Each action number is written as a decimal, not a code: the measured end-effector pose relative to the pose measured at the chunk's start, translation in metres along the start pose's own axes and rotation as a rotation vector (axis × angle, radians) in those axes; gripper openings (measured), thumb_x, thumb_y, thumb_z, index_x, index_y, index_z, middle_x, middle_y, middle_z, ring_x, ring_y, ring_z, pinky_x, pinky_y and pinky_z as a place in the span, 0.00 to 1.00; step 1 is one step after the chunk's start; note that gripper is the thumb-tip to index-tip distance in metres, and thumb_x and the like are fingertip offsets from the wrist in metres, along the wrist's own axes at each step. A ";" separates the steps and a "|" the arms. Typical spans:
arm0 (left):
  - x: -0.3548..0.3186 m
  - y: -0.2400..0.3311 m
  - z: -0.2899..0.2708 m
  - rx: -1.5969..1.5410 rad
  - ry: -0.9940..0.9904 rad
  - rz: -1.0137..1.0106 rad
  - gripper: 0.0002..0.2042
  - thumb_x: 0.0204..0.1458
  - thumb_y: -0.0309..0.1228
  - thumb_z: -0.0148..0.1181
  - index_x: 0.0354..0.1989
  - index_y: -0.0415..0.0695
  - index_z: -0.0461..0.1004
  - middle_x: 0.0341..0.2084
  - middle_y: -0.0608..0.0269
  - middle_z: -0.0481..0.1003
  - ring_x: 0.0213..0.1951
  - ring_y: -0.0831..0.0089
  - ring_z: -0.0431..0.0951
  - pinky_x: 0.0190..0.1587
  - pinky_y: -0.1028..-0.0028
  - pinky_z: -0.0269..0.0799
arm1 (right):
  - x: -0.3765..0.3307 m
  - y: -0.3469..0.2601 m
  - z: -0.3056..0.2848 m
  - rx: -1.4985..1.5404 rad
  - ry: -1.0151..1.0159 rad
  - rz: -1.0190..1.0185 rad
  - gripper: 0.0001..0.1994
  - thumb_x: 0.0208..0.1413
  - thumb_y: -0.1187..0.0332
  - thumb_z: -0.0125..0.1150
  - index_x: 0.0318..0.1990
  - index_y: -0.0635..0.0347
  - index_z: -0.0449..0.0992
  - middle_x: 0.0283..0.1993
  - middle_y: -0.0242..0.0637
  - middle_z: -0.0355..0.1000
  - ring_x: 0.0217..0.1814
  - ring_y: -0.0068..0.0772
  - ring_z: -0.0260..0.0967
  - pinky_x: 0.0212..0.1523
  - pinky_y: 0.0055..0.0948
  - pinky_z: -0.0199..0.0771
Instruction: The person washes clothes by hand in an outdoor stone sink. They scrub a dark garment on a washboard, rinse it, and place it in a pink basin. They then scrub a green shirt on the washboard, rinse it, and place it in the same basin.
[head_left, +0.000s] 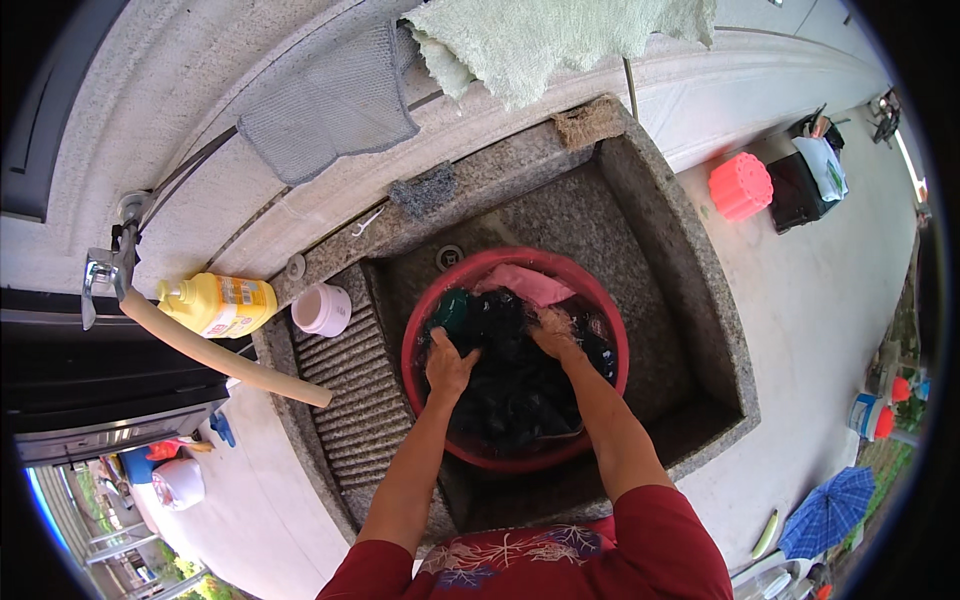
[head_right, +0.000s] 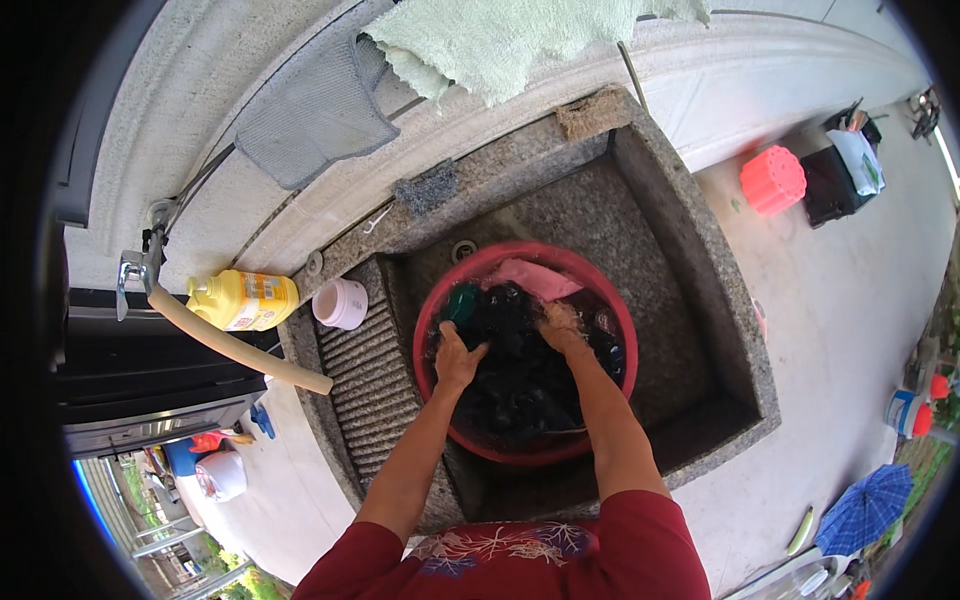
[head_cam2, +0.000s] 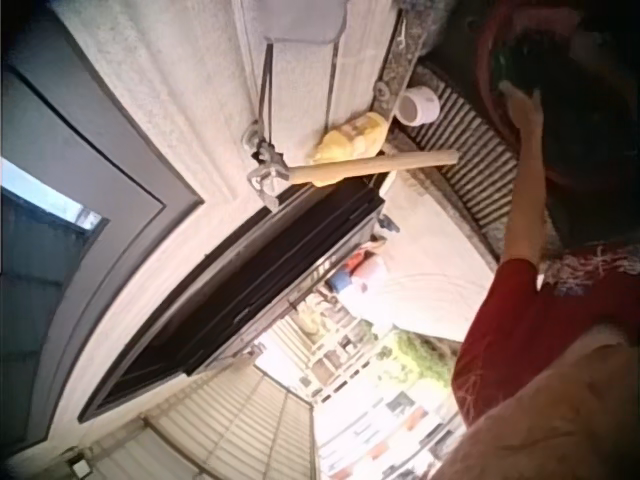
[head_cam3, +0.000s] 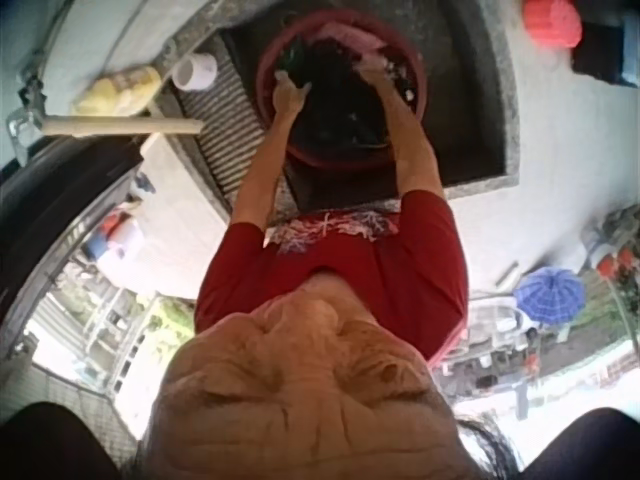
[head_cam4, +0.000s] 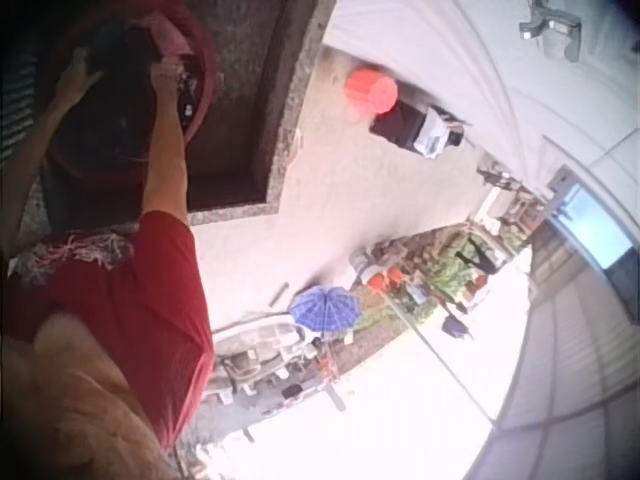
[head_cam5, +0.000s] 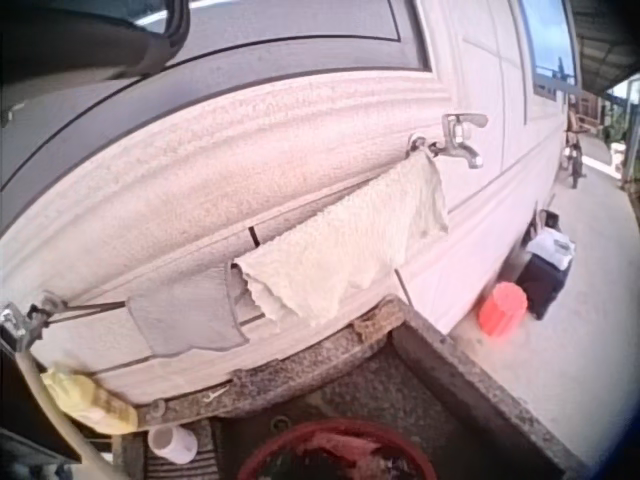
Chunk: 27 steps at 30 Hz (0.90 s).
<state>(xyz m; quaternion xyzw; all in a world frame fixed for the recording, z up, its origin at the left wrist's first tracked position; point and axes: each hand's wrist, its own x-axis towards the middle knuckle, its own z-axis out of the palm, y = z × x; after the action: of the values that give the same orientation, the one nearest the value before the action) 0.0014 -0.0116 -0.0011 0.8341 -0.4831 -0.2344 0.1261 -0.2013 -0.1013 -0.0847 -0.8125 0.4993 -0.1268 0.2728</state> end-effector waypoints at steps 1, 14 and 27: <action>-0.004 0.000 -0.002 -0.008 -0.006 0.013 0.30 0.44 0.42 0.65 0.49 0.37 0.59 0.36 0.45 0.73 0.36 0.47 0.75 0.37 0.59 0.71 | -0.001 0.014 -0.002 -0.244 0.014 -0.092 0.16 0.43 0.70 0.63 0.43 0.54 0.74 0.35 0.42 0.73 0.41 0.42 0.69 0.40 0.34 0.68; -0.053 0.038 -0.055 -1.863 -0.415 -0.477 0.18 0.58 0.45 0.51 0.49 0.44 0.68 0.41 0.64 0.73 0.46 0.70 0.72 0.53 0.69 0.67 | -0.056 -0.137 -0.087 1.277 -0.039 0.167 0.05 0.58 0.70 0.54 0.39 0.59 0.66 0.33 0.28 0.65 0.34 0.19 0.59 0.37 0.22 0.64; -0.092 0.055 -0.058 -1.613 -0.447 -0.473 0.19 0.61 0.42 0.37 0.51 0.45 0.69 0.45 0.61 0.73 0.48 0.65 0.73 0.51 0.66 0.70 | -0.017 -0.191 -0.106 0.394 0.468 0.300 0.16 0.57 0.53 0.52 0.34 0.58 0.64 0.20 0.52 0.71 0.23 0.56 0.71 0.23 0.50 0.71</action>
<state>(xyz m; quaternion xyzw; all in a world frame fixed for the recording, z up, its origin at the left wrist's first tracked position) -0.0496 0.0395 0.0973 0.5030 0.0029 -0.6836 0.5288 -0.1179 -0.0526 0.1123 -0.6104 0.6283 -0.3624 0.3184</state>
